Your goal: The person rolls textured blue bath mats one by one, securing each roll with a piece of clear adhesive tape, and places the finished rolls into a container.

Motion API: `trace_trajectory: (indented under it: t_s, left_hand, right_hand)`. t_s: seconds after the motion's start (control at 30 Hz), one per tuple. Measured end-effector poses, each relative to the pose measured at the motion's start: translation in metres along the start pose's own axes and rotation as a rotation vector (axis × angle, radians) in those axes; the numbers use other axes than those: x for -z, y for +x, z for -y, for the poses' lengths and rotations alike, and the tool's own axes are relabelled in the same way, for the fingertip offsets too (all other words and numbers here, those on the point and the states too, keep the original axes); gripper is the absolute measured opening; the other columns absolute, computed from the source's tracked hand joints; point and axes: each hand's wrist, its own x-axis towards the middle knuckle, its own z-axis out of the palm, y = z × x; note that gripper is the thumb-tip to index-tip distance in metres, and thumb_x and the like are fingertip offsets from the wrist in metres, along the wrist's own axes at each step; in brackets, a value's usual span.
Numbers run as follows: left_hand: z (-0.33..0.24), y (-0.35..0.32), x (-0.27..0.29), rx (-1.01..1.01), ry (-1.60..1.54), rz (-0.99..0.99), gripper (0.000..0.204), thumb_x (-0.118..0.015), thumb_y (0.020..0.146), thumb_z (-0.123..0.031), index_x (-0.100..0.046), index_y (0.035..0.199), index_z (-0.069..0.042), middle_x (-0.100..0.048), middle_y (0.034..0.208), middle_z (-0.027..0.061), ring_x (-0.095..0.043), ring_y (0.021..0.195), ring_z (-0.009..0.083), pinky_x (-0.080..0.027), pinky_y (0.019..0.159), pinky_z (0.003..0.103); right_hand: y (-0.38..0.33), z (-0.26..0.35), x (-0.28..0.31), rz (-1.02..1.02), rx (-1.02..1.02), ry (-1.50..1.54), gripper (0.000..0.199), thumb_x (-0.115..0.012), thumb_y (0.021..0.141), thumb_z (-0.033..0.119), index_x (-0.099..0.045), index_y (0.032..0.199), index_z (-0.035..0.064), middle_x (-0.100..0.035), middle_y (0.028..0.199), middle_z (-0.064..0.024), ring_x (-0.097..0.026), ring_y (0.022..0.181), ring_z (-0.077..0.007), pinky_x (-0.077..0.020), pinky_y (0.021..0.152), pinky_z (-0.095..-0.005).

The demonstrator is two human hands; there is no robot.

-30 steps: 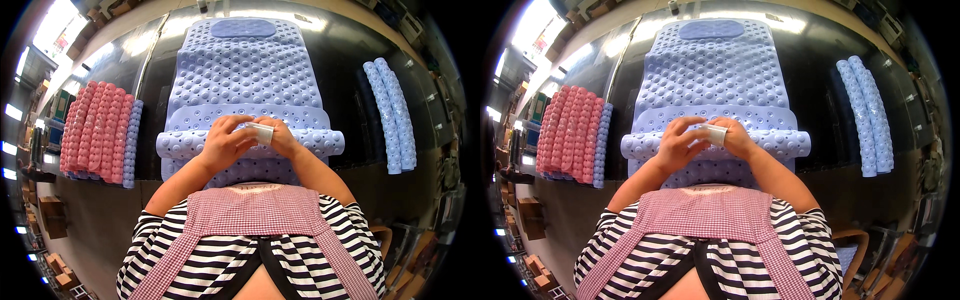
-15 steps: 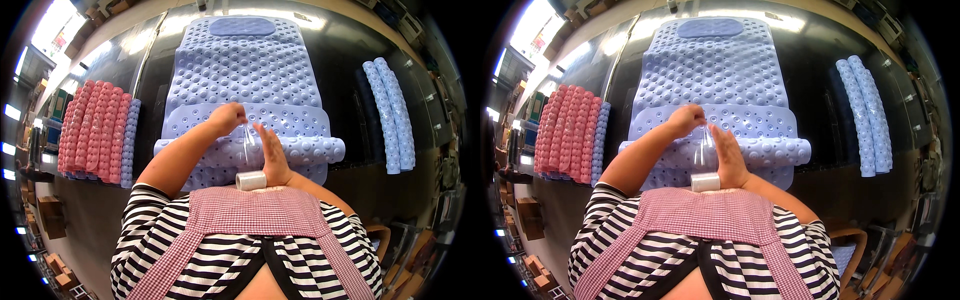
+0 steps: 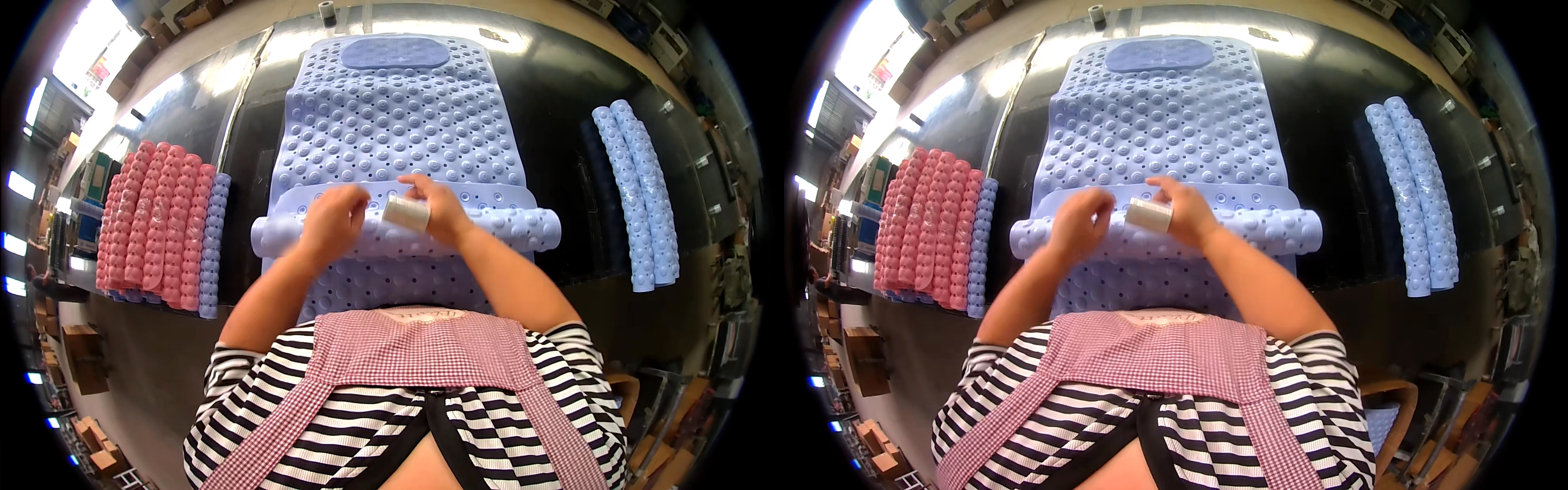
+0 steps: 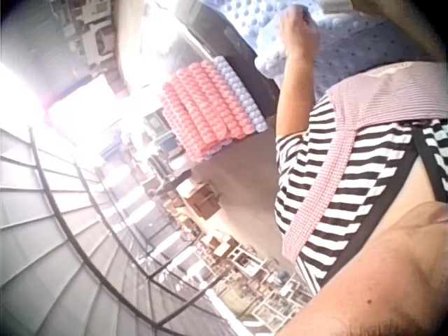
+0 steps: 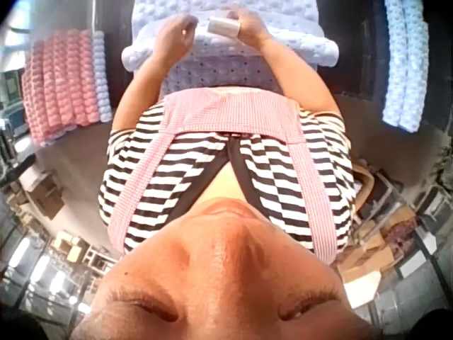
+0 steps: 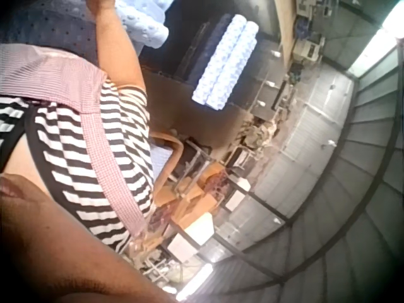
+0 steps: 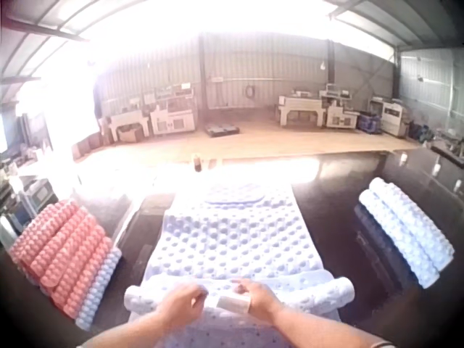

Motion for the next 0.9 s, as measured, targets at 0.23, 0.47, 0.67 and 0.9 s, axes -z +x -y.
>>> trace_trajectory:
  t_s: [0.23,0.47,0.67,0.9]
  left_hand:
    - [0.011,-0.043,-0.053,-0.221,0.474,-0.038,0.088,-0.080,0.077,-0.028,-0.041,0.154,-0.009,-0.028,0.166,0.0169,-0.025,0.154,0.0345,-0.015,0.123,0.060]
    - [0.027,0.108,-0.004,0.061,0.421,0.413,0.112,-0.095,0.054,-0.051,-0.048,0.146,-0.007,-0.050,0.145,0.0168,-0.047,0.137,0.0368,-0.037,0.115,0.051]
    - [0.070,0.188,0.011,0.006,0.214,0.466,0.083,-0.094,0.057,-0.047,-0.067,0.125,-0.009,-0.063,0.127,0.0130,-0.059,0.122,0.0333,-0.049,0.103,0.042]
    - [0.079,0.190,-0.027,-0.044,0.182,-0.037,0.033,-0.061,0.095,-0.022,-0.067,0.126,-0.014,-0.065,0.130,0.0111,-0.057,0.125,0.0337,-0.041,0.110,0.046]
  right_hand:
    - [0.082,-0.013,0.025,0.056,-0.019,0.209,0.017,-0.071,0.088,0.010,-0.076,0.103,0.0044,-0.075,0.092,-0.0052,-0.068,0.084,-0.0090,-0.0542,0.074,-0.0281]
    - [0.031,0.030,0.024,0.018,0.098,0.079,0.024,-0.074,0.086,0.010,-0.075,0.108,0.0035,-0.077,0.101,-0.0076,-0.072,0.091,-0.0164,-0.0561,0.085,-0.0327]
    - [0.045,-0.024,0.003,-0.084,0.425,-0.433,0.040,-0.074,0.084,0.020,-0.072,0.122,0.0073,-0.067,0.134,-0.0163,-0.059,0.132,-0.0311,-0.0394,0.116,-0.0468]
    - [0.186,-0.047,0.040,-0.131,0.055,0.035,0.030,-0.058,0.098,0.026,-0.077,0.107,0.0049,-0.076,0.088,-0.0101,-0.068,0.079,-0.0155,-0.0519,0.071,-0.0323]
